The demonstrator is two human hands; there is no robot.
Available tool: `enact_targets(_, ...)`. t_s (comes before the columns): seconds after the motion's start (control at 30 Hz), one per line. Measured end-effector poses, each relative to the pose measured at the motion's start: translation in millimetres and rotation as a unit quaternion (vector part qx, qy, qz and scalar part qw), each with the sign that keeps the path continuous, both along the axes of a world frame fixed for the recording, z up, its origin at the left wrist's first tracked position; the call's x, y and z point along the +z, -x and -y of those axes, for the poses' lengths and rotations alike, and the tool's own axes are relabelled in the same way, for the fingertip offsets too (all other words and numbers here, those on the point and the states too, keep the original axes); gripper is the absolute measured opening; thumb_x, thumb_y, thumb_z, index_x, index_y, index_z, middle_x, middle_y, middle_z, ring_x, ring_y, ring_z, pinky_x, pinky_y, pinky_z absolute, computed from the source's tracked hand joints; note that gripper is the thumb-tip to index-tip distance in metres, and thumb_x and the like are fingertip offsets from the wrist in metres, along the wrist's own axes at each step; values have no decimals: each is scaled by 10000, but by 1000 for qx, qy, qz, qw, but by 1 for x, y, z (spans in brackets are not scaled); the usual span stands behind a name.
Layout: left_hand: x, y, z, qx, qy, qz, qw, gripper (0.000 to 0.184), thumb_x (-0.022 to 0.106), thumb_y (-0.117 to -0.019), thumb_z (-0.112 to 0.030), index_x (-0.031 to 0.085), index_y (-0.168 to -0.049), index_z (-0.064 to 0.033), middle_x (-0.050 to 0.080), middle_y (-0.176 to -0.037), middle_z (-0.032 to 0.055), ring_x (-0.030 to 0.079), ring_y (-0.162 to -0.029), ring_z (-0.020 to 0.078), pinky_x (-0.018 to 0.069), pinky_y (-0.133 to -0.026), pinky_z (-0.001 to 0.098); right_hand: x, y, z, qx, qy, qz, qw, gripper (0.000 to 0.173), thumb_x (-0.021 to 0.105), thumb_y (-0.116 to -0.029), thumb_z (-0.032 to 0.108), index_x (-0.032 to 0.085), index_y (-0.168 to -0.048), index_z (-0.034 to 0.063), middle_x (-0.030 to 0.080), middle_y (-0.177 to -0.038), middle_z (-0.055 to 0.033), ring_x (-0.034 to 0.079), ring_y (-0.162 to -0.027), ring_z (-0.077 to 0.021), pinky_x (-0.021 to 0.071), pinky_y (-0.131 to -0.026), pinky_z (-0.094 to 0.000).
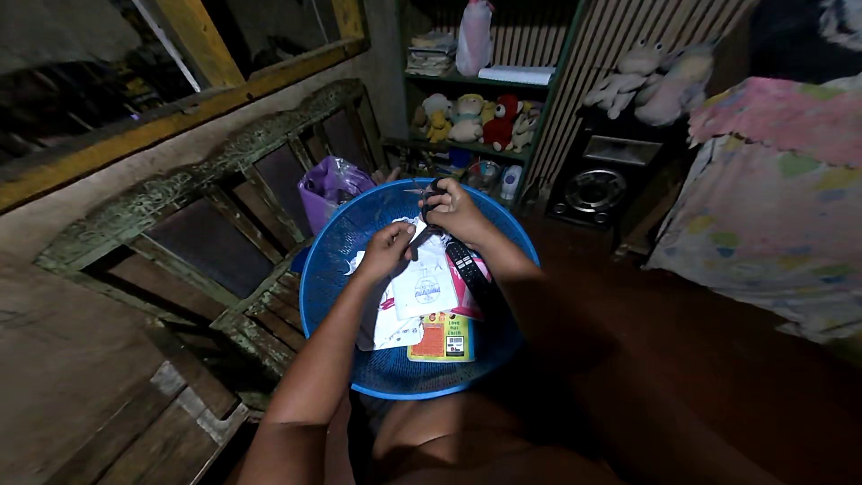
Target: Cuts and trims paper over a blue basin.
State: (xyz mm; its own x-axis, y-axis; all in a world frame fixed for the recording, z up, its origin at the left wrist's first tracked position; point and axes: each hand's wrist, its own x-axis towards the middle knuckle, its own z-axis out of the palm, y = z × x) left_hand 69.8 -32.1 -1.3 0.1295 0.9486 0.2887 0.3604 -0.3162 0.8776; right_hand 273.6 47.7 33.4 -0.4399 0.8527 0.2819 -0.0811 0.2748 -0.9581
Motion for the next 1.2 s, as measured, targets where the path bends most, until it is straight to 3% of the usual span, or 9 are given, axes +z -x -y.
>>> enact_targets(0.17,4,1,1,-19,5,-9,1000,346,471,-1103,-381,682,-1145,-110,574,-670,65,506,-521,146,458,-497,284,0,3,5,-21,-3,-50,999,659,722,-825,-10,410,-1402,49,668,-1233,-180,719,-1001,-302,627,-832,-469)
enact_targets(0.3,5,1,1,-44,-5,10,999,267,531,-1085,-323,683,-1096,-103,588,-711,52,482,-507,118,438,-474,254,-1,5,5,-36,2,-60,998,669,731,-812,-6,416,-1400,48,666,-1236,-179,726,-970,-307,637,-800,-476)
enact_targets(0.4,7,1,3,-48,13,14,999,307,509,-1090,-364,673,-1054,-107,551,-669,32,452,-487,101,406,-457,232,-2,1,13,-46,-1,-52,998,681,720,-830,10,405,-1431,70,669,-1225,-176,724,-968,-304,639,-783,-472)
enact_targets(0.53,2,3,-1,-47,49,68,995,356,450,-1107,-385,649,-1065,-93,544,-659,22,483,-492,99,437,-456,236,23,-16,40,-79,17,3,997,610,705,-959,169,384,-1476,125,666,-1215,-114,697,-936,-229,597,-804,-396)
enact_targets(0.67,-4,4,-4,-51,49,98,993,352,458,-1106,-381,650,-1097,-86,576,-703,44,497,-509,114,454,-472,244,7,-9,-4,1,42,-6,999,683,773,-925,302,377,-1418,43,696,-1115,-165,723,-950,-277,626,-808,-446)
enact_targets(0.8,0,-1,-2,-64,31,84,994,333,465,-1107,-350,661,-1078,-82,594,-698,45,509,-504,104,460,-470,238,12,-5,19,25,75,48,996,643,776,-895,157,407,-1413,68,703,-1108,-135,704,-903,-230,597,-786,-395)
enact_targets(0.9,-2,-2,-4,-61,51,72,994,347,453,-1111,-349,645,-1097,-61,627,-743,68,549,-533,131,500,-500,271,6,-3,9,42,46,20,998,614,734,-902,81,395,-1412,26,697,-1114,-172,721,-883,-254,621,-758,-404)
enact_targets(1.07,4,-7,2,-59,48,92,993,278,489,-1100,-293,601,-1202,-60,702,-930,136,656,-641,207,583,-583,335,6,0,8,11,17,47,999,656,775,-870,96,419,-1418,34,690,-1065,-161,721,-850,-261,632,-745,-424)
enact_targets(1.2,5,-8,3,-36,18,89,995,266,554,-1079,-266,617,-1236,-61,716,-946,136,684,-673,220,608,-618,349,6,1,9,-2,13,54,998,649,742,-892,98,405,-1443,37,688,-1073,-166,723,-841,-261,635,-735,-421)
